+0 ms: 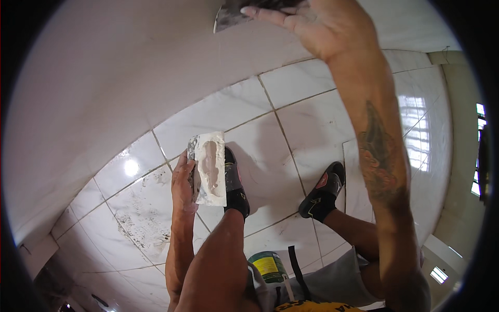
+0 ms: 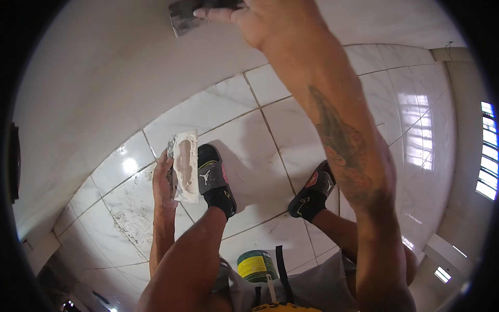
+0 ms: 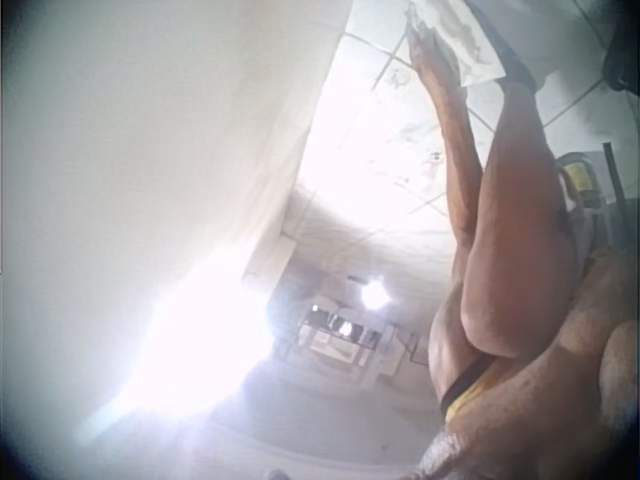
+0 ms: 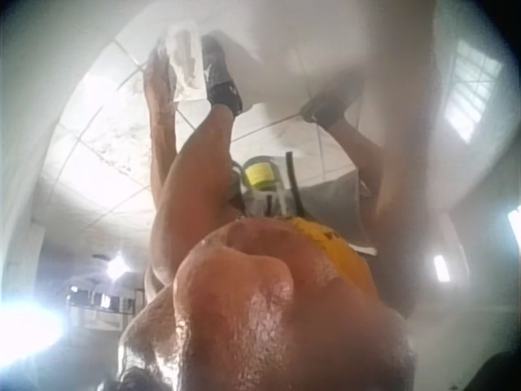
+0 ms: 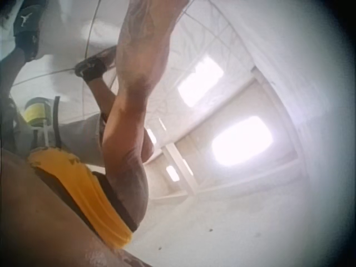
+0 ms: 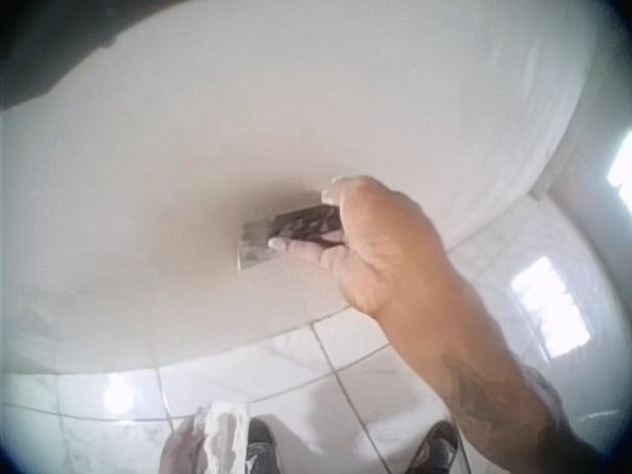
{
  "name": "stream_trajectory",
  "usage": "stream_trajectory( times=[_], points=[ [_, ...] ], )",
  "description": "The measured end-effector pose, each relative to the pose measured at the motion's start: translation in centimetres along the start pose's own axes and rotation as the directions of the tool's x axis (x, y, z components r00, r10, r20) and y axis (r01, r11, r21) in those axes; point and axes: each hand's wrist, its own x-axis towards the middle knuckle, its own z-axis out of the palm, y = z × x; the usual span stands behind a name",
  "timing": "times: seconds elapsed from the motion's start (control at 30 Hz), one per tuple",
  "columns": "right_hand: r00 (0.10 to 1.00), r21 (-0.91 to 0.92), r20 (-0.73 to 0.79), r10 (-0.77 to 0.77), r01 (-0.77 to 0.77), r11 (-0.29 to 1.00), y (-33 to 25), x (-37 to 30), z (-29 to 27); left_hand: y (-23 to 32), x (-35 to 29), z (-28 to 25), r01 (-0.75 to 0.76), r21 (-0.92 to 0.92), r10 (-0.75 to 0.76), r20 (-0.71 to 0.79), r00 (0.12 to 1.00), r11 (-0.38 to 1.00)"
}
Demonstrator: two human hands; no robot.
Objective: The person applies patching compound to a wall using a putty knife and a larger rectangular spreader, scraping compound from the spreader and smoothing it onto the wall surface.
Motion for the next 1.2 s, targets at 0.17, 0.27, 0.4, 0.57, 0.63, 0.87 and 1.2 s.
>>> stream_trajectory(
  times=[0.17, 0.27, 0.4, 0.57, 0.63, 0.87, 1.2],
  points=[
    [0.996, 0.065, 0.095, 0.000, -0.006, 0.998, -2.5, -2.3, -0.4, 0.1, 0.4, -1.5, -0.046, -0.049, 0.049, 0.065, 0.997, 0.998],
    [0.979, 0.047, 0.191, -0.066, 0.058, 0.997, -2.1, -3.7, -5.6, 0.8, 0.7, -0.1, -0.107, 0.022, 0.107, 0.020, 0.994, 0.994],
    [0.973, -0.322, 0.231, 0.018, 0.059, 0.945, 3.0, -7.0, -9.4, 2.1, 1.4, -0.4, -0.135, 0.172, 0.147, -0.063, 0.987, 0.976],
    [0.827, -0.751, 0.542, 0.152, 0.395, 0.529, 7.4, -7.4, -9.6, 3.7, 2.9, 0.8, -0.120, 0.147, 0.109, 0.085, 0.990, 0.982],
    [0.426, -0.425, 0.905, 0.000, 0.903, 0.057, 9.2, -6.7, -9.5, 3.5, 3.5, 0.5, -0.151, 0.132, 0.123, 0.202, 0.972, 0.980],
    [0.202, -0.194, 0.971, 0.128, 0.978, -0.071, 10.8, -7.0, -9.8, 3.8, 2.9, 1.8, -0.088, 0.113, 0.058, 0.250, 0.967, 0.990],
    [0.096, -0.071, 0.949, 0.302, 0.993, -0.093, 10.5, -6.0, -10.7, 2.5, 3.8, 1.0, -0.041, 0.162, -0.004, 0.266, 0.964, 0.986]
  ],
)
